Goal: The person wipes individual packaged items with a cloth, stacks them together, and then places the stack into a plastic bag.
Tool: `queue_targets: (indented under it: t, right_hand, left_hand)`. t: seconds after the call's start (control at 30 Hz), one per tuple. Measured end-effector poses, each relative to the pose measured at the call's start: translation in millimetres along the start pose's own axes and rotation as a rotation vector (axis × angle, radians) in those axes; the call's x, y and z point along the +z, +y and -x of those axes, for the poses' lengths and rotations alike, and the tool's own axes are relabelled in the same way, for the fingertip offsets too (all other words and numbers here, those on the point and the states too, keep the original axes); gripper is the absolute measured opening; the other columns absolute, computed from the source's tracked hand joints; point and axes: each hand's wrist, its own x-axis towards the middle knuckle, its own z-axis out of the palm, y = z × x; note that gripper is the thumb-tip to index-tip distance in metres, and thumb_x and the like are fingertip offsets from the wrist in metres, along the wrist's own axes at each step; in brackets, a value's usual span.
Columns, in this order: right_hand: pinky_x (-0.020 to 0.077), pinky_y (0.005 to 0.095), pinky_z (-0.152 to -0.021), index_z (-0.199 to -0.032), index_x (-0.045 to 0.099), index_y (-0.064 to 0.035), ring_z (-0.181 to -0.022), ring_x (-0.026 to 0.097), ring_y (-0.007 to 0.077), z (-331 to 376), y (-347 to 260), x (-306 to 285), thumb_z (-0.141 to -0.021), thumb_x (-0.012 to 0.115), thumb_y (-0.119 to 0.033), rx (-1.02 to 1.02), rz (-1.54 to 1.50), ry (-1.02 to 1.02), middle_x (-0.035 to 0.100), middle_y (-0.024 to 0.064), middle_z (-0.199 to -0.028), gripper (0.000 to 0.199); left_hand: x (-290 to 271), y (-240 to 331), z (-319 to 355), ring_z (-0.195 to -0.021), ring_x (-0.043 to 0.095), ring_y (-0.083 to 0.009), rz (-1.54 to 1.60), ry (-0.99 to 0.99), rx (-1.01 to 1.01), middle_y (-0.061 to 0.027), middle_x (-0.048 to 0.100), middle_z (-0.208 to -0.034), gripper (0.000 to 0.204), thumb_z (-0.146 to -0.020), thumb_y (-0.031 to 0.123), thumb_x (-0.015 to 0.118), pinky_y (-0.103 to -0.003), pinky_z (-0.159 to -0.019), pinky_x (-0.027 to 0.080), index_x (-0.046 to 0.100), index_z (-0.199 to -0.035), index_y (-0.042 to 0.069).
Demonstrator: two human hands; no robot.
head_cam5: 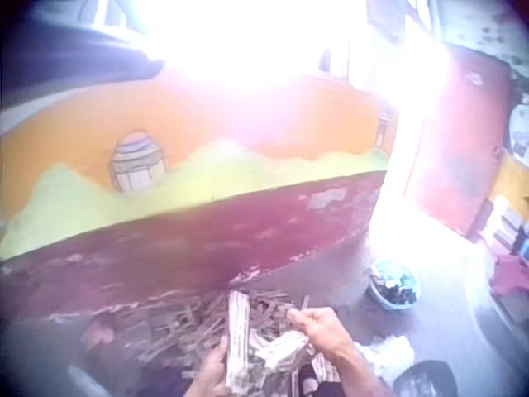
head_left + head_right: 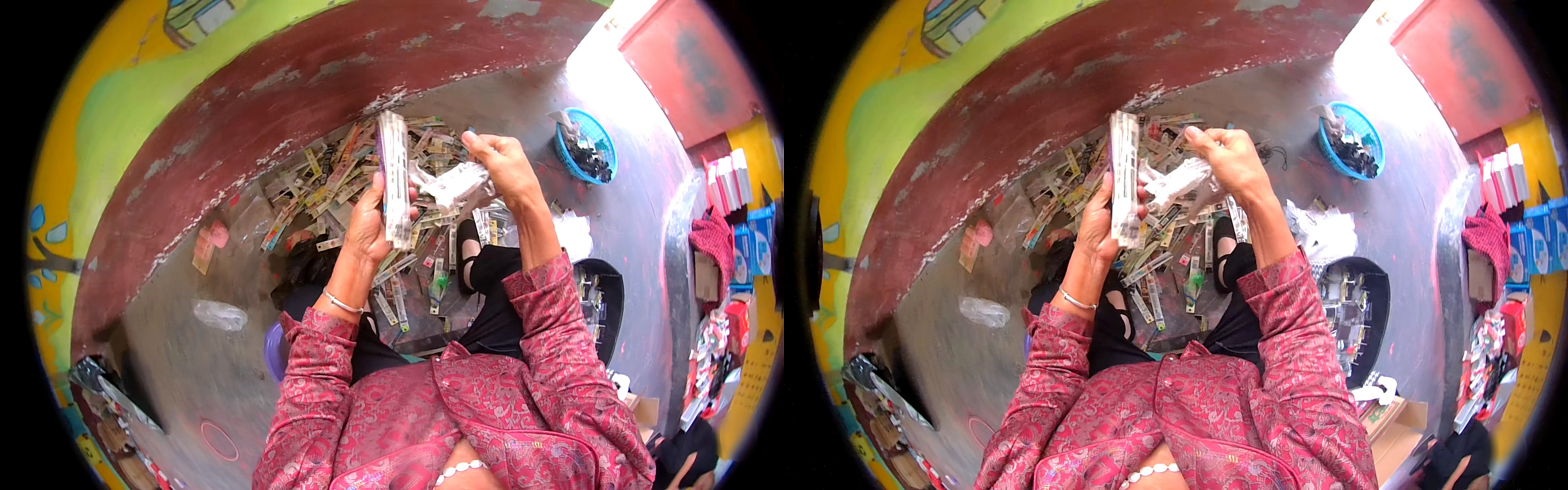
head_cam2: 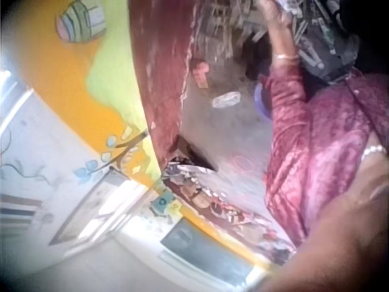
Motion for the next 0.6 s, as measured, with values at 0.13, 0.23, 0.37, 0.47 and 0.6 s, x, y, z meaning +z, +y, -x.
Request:
queue_targets:
  t: [0.13,0.23,0.37,0.47,0.6]
  right_hand:
    - [0.0461,0.029,-0.062,-0.087,0.064,0.0026,-0.068,0.056,0.015,-5,7,15,-0.08,0.062,-0.043,0.131,-0.025,-0.181,0.061,0.0071,-0.08,0.046]
    - [0.0499,0.0282,-0.066,-0.095,0.059,0.0003,-0.071,0.061,0.0133,-7,9,25,-0.08,0.065,-0.033,0.28,-0.537,-0.369,0.064,0.0076,-0.084,0.038]
    - [0.051,0.027,-0.062,-0.094,0.06,0.0,-0.067,0.062,0.0142,-10,14,21,-0.075,0.07,-0.026,0.227,-0.703,-0.385,0.065,0.0076,-0.082,0.033]
    - [0.0505,0.0268,-0.062,-0.092,0.061,0.0013,-0.065,0.062,0.0146,-9,12,16,-0.073,0.072,-0.024,0.183,-0.543,-0.267,0.065,0.0087,-0.08,0.034]
    - [0.0465,0.0255,-0.059,-0.084,0.062,0.0039,-0.063,0.059,0.012,-5,15,29,-0.072,0.073,-0.032,0.146,-0.202,-0.074,0.063,0.0076,-0.075,0.04]
  left_hand:
    - [12,-6,10,-0.081,0.054,-0.0175,0.133,-0.239,-0.253,-0.0126,0.053,-0.095,0.047,-0.093,0.038,0.039,-0.03,-0.053,0.053,0.04,-0.121,0.0]
    - [8,-13,15,-0.07,0.053,-0.0196,0.186,-0.229,-0.296,-0.0129,0.051,-0.091,0.041,-0.095,0.038,0.034,-0.033,-0.053,0.053,0.042,-0.12,0.006]
    - [16,-8,17,-0.077,0.058,-0.0229,-0.261,-0.141,-0.252,-0.0137,0.054,-0.096,0.048,-0.093,0.045,0.034,-0.036,-0.056,0.053,0.044,-0.118,0.005]
    - [34,-2,22,-0.102,0.054,-0.025,-0.376,-0.211,-0.116,-0.0147,0.049,-0.117,0.067,-0.085,0.051,0.047,-0.039,-0.085,0.046,0.026,-0.131,0.006]
    - [34,-17,21,-0.118,0.041,-0.0214,-1.09,-0.18,0.269,-0.0127,0.036,-0.13,0.095,-0.063,0.002,0.071,-0.033,-0.099,0.033,0.011,-0.138,0.007]
